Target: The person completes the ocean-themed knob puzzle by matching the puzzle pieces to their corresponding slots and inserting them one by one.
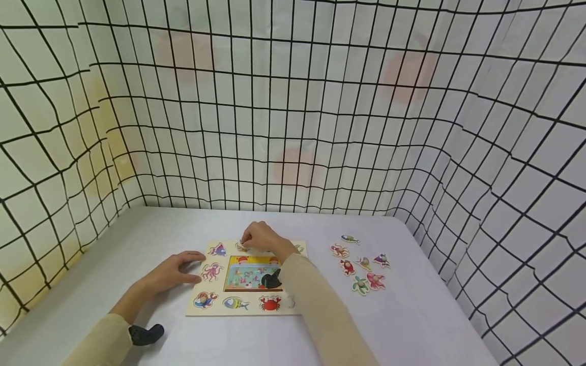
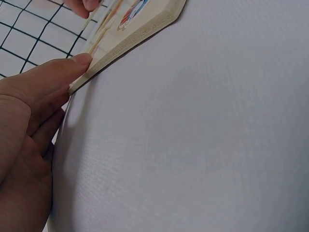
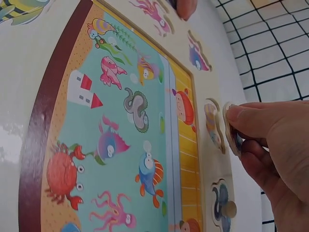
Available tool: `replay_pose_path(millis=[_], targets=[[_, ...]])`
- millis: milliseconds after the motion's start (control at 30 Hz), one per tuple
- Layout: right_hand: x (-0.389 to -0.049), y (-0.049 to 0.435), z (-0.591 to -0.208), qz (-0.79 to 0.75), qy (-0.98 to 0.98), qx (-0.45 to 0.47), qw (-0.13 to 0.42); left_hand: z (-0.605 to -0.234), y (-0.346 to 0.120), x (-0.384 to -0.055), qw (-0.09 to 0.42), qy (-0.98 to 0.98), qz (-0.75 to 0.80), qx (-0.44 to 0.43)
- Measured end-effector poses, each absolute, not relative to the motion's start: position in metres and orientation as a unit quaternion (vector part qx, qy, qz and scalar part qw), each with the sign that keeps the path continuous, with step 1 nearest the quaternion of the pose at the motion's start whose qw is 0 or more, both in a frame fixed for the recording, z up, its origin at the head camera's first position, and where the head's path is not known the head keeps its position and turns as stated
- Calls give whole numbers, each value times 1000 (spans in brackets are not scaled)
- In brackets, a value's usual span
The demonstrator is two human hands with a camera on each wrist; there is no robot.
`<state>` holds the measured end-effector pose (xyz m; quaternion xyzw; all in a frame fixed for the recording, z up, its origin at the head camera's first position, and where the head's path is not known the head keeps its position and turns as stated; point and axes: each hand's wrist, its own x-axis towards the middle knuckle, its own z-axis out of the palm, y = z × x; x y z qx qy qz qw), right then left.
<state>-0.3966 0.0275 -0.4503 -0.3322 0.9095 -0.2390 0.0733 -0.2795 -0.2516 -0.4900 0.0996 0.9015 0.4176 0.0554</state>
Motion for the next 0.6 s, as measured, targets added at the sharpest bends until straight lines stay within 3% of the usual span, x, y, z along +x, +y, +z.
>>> replay_pose_path(millis=[600], targets=[[-395, 19, -467, -239, 907, -340, 65, -491, -252, -280, 56, 901, 419, 103]])
